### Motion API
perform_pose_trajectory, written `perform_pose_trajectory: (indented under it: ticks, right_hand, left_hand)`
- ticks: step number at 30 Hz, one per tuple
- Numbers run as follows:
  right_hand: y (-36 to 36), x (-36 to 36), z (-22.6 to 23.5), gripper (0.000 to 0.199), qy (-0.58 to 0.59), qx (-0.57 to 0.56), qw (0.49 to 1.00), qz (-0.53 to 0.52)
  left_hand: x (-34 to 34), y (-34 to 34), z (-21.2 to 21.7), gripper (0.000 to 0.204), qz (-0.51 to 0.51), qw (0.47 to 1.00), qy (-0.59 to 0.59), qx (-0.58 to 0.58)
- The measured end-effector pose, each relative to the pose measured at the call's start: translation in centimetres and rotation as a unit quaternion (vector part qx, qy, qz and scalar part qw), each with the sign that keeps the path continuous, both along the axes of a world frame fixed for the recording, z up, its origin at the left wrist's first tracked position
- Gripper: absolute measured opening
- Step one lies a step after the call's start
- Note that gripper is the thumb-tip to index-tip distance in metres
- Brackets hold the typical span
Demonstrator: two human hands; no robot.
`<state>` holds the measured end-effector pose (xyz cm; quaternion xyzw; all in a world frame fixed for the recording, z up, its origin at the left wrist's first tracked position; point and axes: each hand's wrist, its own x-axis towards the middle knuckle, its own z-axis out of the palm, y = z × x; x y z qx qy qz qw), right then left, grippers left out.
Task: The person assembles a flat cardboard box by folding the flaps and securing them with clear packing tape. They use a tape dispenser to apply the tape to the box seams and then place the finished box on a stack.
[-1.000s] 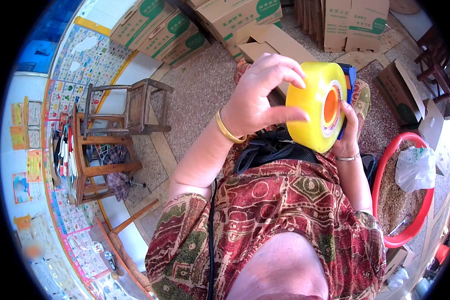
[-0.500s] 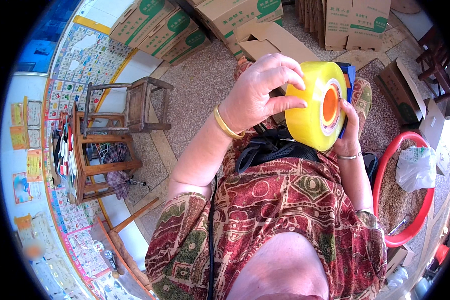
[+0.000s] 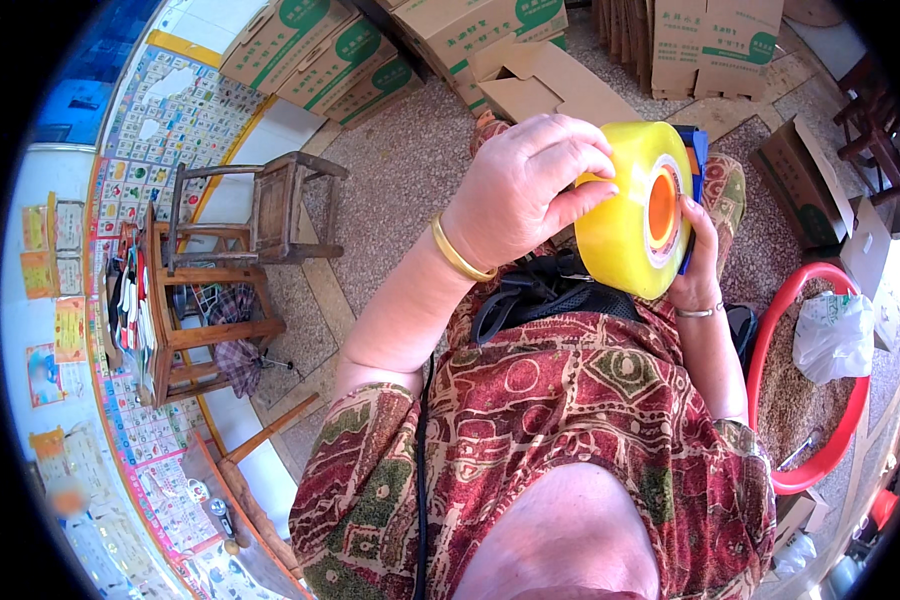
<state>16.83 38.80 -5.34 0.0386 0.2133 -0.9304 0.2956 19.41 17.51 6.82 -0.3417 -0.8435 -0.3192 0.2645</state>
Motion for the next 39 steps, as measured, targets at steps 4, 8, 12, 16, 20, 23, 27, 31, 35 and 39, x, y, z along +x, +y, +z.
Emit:
perform_pose_trajectory:
  ticks: [4, 8, 12, 16, 20, 23, 27, 31, 35, 39]
  right_hand:
    - [0.0, -0.1, -0.2, 0.047, 0.009, 0.013, 1.0, 0.005]
    - [-0.2, 0.1, -0.2, 0.048, -0.002, 0.015, 1.0, 0.007]
    - [-0.8, 0.9, 2.2, 0.049, -0.03, 0.021, 0.999, -0.023]
    - [-0.2, 0.3, 0.8, 0.047, 0.002, 0.062, 0.998, 0.001]
    - [-0.2, 0.0, 0.9, 0.046, 0.013, 0.069, 0.998, 0.005]
    - [-0.1, 0.0, 0.9, 0.046, 0.013, 0.072, 0.997, 0.006]
    - [-0.2, -0.1, 0.3, 0.046, 0.018, 0.077, 0.997, 0.0]
    - [-0.8, 0.5, 2.1, 0.046, -0.025, 0.077, 0.996, -0.049]
    - [0.1, -0.1, 0.5, 0.044, 0.027, 0.093, 0.995, -0.003]
    - [-0.3, 0.2, 1.1, 0.045, 0.009, 0.109, 0.994, -0.013]
  left_hand:
    - [-0.1, 0.4, -0.3, 0.016, 0.047, 0.997, 0.047, -0.029]
    - [-0.3, -0.1, -1.1, 0.016, 0.037, 0.999, 0.027, 0.017]
    - [-0.1, -0.3, -0.3, 0.02, -0.016, 0.998, 0.021, 0.052]
    - [0.2, -0.7, -0.3, 0.022, 0.005, 1.0, 0.001, 0.002]
    - [0.5, -0.7, -0.2, 0.02, 0.021, 1.0, 0.007, -0.018]
    - [0.6, -0.4, -0.5, 0.018, 0.051, 0.998, 0.018, -0.024]
    - [0.9, -0.5, -0.6, 0.015, 0.077, 0.996, -0.006, -0.032]
    - [0.8, -0.5, -0.9, 0.018, 0.033, 0.998, -0.013, 0.046]
    - [1.0, -0.4, -0.4, 0.022, 0.033, 0.999, -0.024, 0.035]
    - [1.1, -0.8, -0.5, 0.022, 0.036, 0.999, -0.022, 0.009]
